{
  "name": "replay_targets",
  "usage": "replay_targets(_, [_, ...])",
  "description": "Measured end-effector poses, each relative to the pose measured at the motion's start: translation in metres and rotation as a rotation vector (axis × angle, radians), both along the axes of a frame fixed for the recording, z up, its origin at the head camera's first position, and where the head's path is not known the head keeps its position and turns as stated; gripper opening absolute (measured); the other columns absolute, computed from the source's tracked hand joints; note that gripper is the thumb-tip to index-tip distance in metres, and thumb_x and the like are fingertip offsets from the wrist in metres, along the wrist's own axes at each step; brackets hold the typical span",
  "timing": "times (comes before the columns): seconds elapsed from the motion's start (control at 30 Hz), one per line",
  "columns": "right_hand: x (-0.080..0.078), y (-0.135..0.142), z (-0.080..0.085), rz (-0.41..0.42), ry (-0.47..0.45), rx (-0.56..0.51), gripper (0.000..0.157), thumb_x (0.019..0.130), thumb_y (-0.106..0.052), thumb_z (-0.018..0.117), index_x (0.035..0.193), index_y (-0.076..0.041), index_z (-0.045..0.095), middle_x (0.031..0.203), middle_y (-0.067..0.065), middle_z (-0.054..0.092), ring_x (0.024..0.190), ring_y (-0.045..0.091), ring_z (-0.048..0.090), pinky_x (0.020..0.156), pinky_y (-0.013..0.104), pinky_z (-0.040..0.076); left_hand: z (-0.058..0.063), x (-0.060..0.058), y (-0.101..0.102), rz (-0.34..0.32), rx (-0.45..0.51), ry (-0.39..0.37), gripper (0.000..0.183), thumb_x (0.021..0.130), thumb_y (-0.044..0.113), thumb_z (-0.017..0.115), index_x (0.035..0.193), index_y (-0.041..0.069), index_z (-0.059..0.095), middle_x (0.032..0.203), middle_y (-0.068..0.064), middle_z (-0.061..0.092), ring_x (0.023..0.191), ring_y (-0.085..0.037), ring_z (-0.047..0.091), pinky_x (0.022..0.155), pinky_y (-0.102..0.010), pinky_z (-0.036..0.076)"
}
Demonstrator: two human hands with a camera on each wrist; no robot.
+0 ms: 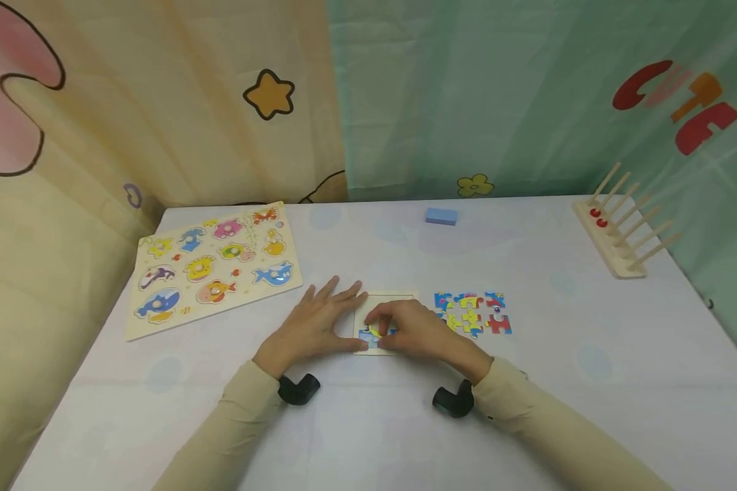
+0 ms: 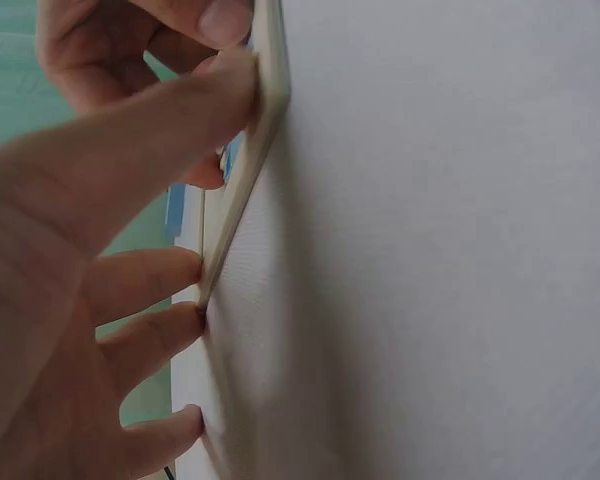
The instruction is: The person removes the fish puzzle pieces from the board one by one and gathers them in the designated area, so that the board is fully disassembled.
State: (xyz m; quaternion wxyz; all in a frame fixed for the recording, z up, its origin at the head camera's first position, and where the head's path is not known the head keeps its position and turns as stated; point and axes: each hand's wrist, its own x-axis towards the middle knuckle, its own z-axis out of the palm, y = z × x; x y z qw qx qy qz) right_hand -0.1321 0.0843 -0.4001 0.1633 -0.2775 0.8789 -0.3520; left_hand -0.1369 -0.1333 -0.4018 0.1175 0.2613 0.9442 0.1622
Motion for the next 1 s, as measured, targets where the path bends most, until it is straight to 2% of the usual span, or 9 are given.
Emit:
replay_targets(0.1, [0.0002, -0.0018, 0.0009, -0.011, -0.008, 0.005, 0.034, 0.08, -0.002, 0.076, 0.113, -0.01, 0.069, 0.078, -0.008, 0.062, 0.078, 0.012, 0.056, 0.069, 0.025, 0.047, 0.0026, -0.0001, -0.0028, -0.043, -0.034, -0.008, 0.096, 0.074, 0.063, 0.076, 0.151, 0.018, 0.041, 0.16, 0.0, 0.027, 0.149, -0.035, 0.01, 0.115, -0.065, 0.01])
replay_targets(0.23, [0.0003, -0.0031, 0.0016, -0.019, -0.009, 0.026, 0.034, 0.08, -0.001, 0.076, 0.111, -0.011, 0.07, 0.077, -0.009, 0.062, 0.076, 0.01, 0.055, 0.069, 0.025, 0.046, 0.0051, -0.0002, -0.0042, -0.067, -0.047, -0.021, 0.099, 0.074, 0.065, 0.075, 0.152, 0.017, 0.039, 0.161, -0.001, 0.025, 0.149, -0.036, 0.009, 0.114, -0.065, 0.011])
replay_targets(0.47, [0.0015, -0.0044, 0.0051, -0.033, 0.0, 0.035, 0.033, 0.079, -0.001, 0.077, 0.108, -0.013, 0.068, 0.077, -0.008, 0.064, 0.075, 0.01, 0.056, 0.068, 0.026, 0.047, 0.0073, -0.0005, -0.0041, -0.064, -0.032, -0.052, 0.091, 0.079, 0.057, 0.074, 0.152, 0.016, 0.04, 0.161, 0.001, 0.025, 0.15, -0.034, 0.007, 0.115, -0.064, 0.009])
replay_targets(0.73, [0.0041, -0.0065, 0.0067, -0.086, 0.012, 0.049, 0.034, 0.076, -0.003, 0.08, 0.105, -0.017, 0.069, 0.081, -0.006, 0.063, 0.081, 0.014, 0.057, 0.073, 0.03, 0.048, 0.0082, -0.0012, -0.0025, -0.041, -0.05, -0.066, 0.093, 0.076, 0.058, 0.077, 0.151, 0.017, 0.041, 0.161, 0.002, 0.025, 0.15, -0.033, 0.007, 0.116, -0.063, 0.009])
replay_targets(0.87, [0.0054, -0.0067, 0.0071, -0.109, 0.023, 0.005, 0.032, 0.075, -0.004, 0.082, 0.101, -0.019, 0.071, 0.084, -0.007, 0.064, 0.085, 0.015, 0.057, 0.08, 0.033, 0.047, 0.0078, -0.0018, -0.0019, -0.034, -0.055, -0.068, 0.093, 0.075, 0.058, 0.078, 0.151, 0.017, 0.041, 0.161, 0.002, 0.025, 0.15, -0.032, 0.007, 0.116, -0.063, 0.009])
replay_targets(1.0, [0.005, -0.0064, 0.0062, -0.115, -0.014, -0.096, 0.021, 0.078, -0.006, 0.08, 0.093, -0.018, 0.072, 0.082, -0.011, 0.066, 0.08, 0.012, 0.059, 0.075, 0.031, 0.049, 0.0076, -0.0024, -0.0017, -0.032, -0.052, -0.066, 0.094, 0.075, 0.059, 0.078, 0.151, 0.017, 0.041, 0.161, 0.002, 0.026, 0.15, -0.033, 0.007, 0.116, -0.063, 0.009])
